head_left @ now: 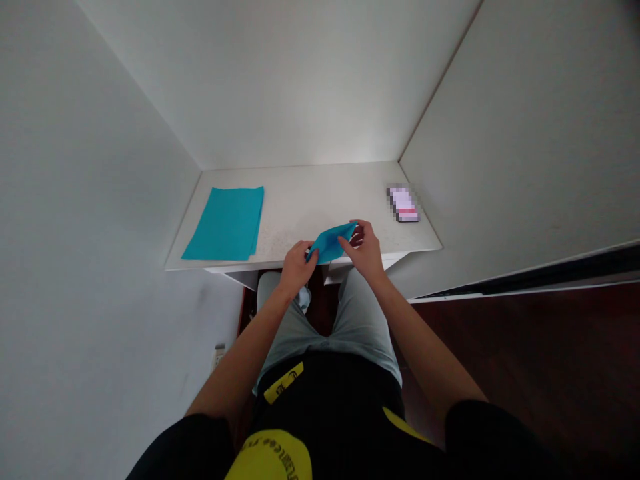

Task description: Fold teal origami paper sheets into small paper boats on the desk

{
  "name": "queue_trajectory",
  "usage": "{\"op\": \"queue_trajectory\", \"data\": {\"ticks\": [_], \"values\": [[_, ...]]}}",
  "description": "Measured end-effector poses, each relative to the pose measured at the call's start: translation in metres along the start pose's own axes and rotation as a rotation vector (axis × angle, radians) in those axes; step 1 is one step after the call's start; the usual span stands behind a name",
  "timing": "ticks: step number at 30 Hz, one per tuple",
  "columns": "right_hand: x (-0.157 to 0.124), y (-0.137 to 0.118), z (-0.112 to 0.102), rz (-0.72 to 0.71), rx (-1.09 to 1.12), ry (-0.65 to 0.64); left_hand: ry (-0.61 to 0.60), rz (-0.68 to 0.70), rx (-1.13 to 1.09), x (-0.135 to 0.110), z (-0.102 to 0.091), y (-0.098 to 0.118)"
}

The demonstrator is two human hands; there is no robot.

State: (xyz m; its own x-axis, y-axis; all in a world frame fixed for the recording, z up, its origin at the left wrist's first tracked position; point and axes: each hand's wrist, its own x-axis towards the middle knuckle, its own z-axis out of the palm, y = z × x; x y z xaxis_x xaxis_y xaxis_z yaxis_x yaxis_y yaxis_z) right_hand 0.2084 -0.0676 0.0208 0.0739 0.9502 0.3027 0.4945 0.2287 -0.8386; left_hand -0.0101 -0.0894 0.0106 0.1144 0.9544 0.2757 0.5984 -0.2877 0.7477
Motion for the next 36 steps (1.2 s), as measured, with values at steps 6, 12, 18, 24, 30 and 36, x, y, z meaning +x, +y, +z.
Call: {"op": "queue_trajectory", "data": {"ticks": [6,12,18,24,30,36], "values": [[0.007,0.018,0.023,-0.028,-0.15,-0.153,0.099,-0.178,-0.02,0.014,0.02,0.001],[0.025,0.03,0.025,-0.112,-0.219,-0.195,-0.007,-0.255,-0.039,0.032,0.023,-0.006],[0.043,0.052,0.02,-0.171,-0.119,-0.25,-0.049,-0.113,0.127,0.062,0.012,-0.034],[0.049,0.071,0.007,-0.286,-0.104,-0.3,-0.049,-0.013,0.109,0.071,0.012,-0.054],[0.046,0.076,0.007,-0.281,-0.125,-0.255,0.01,-0.023,-0.004,0.067,0.011,-0.061],[0.045,0.08,0.012,-0.198,-0.132,-0.205,0.006,0.012,-0.063,0.061,0.007,-0.061]]}}
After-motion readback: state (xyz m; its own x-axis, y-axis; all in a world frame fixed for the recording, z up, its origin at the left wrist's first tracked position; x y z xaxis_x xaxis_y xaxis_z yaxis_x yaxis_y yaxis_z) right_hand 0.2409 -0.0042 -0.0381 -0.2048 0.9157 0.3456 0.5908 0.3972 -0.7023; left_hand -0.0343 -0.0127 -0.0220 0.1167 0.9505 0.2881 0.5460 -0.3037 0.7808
